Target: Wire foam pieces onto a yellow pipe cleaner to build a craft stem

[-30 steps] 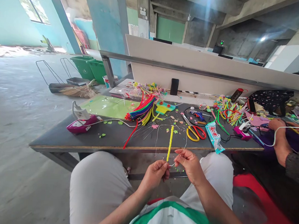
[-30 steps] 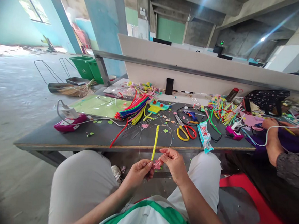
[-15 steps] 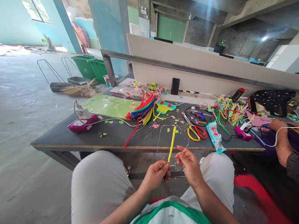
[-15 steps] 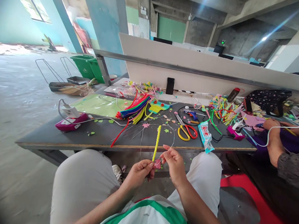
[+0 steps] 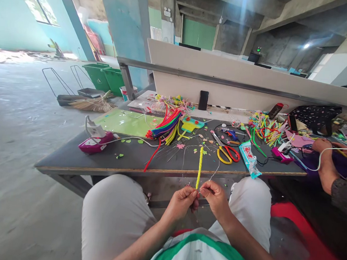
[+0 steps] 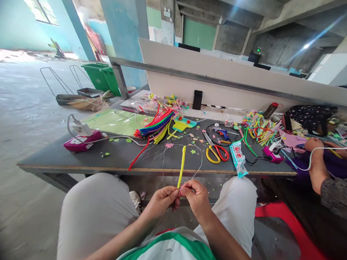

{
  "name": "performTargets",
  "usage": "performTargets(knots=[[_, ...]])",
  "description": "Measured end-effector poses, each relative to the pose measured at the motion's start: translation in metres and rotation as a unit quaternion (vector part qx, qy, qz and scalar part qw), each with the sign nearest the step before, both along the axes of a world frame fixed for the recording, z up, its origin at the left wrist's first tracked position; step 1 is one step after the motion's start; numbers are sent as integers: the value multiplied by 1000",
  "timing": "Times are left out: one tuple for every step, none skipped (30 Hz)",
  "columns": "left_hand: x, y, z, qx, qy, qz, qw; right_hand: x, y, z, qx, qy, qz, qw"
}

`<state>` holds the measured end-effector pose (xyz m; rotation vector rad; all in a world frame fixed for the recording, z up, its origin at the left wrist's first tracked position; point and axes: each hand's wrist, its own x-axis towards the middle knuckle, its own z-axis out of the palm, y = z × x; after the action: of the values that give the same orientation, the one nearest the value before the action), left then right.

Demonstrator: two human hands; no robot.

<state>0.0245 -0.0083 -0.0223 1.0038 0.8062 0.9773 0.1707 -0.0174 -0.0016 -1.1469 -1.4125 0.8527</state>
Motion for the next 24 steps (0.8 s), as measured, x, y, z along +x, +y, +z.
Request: performTargets(knots=[[0,0,0,0,1,-5,1000,0,0,0,13,-16,-6,1000],[0,0,0,-2,1,-8,1000,-1,0,0,25,-32,-12,999],[0,0,0,-4,0,-11,1000,-1,0,0,36,-46,-19,998],[0,0,0,-7,-3,-14,1000,-2,0,1,46,-56,-26,997],[0,0,0,-9,-6,-16,1000,-2,-1,1,50,-62,-32,996],[-1,0,0,-12,-11,-20,1000,-3,-1,1,47,-61,-33,996],[-1,1,1,-14,-16,-23,999,-4,-2,1,36,-51,-29,998],[-2,1,1,-16,-21,-28,999,-6,-2,1,19,-33,-22,999],[-3,2,2,-18,-26,-35,999,-7,-3,1,-2,-8,-12,1000],[-4,3,3,-18,-30,-43,998,-9,-5,0,-25,20,-1,999],[-6,4,3,-17,-33,-55,998,-11,-6,0,-46,47,9,998],[-7,5,4,-17,-37,-69,997,-12,-8,-1,-63,67,17,996],[-9,7,5,-19,-40,-84,995,-14,-10,-2,-76,80,24,994],[-10,8,5,-22,-44,-100,994,-16,-11,-3,-85,84,29,992],[-11,9,6,-27,-45,-114,992,-18,-12,-4,-89,82,32,992],[-13,9,7,-32,-44,-125,991,-19,-13,-4,-87,77,30,993],[-14,10,9,-37,-43,-135,989,-21,-13,-5,-83,68,23,994],[-15,10,10,-42,-40,-144,988,-22,-12,-5,-78,59,14,995],[-17,11,12,-46,-38,-153,987,-23,-12,-5,-75,49,4,996],[-19,11,13,-48,-36,-158,986,-23,-11,-5,-74,40,-4,996],[-21,11,15,-49,-35,-164,985,-23,-10,-6,-75,32,-8,997],[-23,11,17,-51,-34,-168,984,-23,-9,-6,-78,25,-9,997],[-24,11,19,-52,-32,-173,983,-23,-8,-6,-80,19,-8,997],[-26,12,21,-51,-31,-177,982,-23,-7,-7,-81,15,-7,997]])
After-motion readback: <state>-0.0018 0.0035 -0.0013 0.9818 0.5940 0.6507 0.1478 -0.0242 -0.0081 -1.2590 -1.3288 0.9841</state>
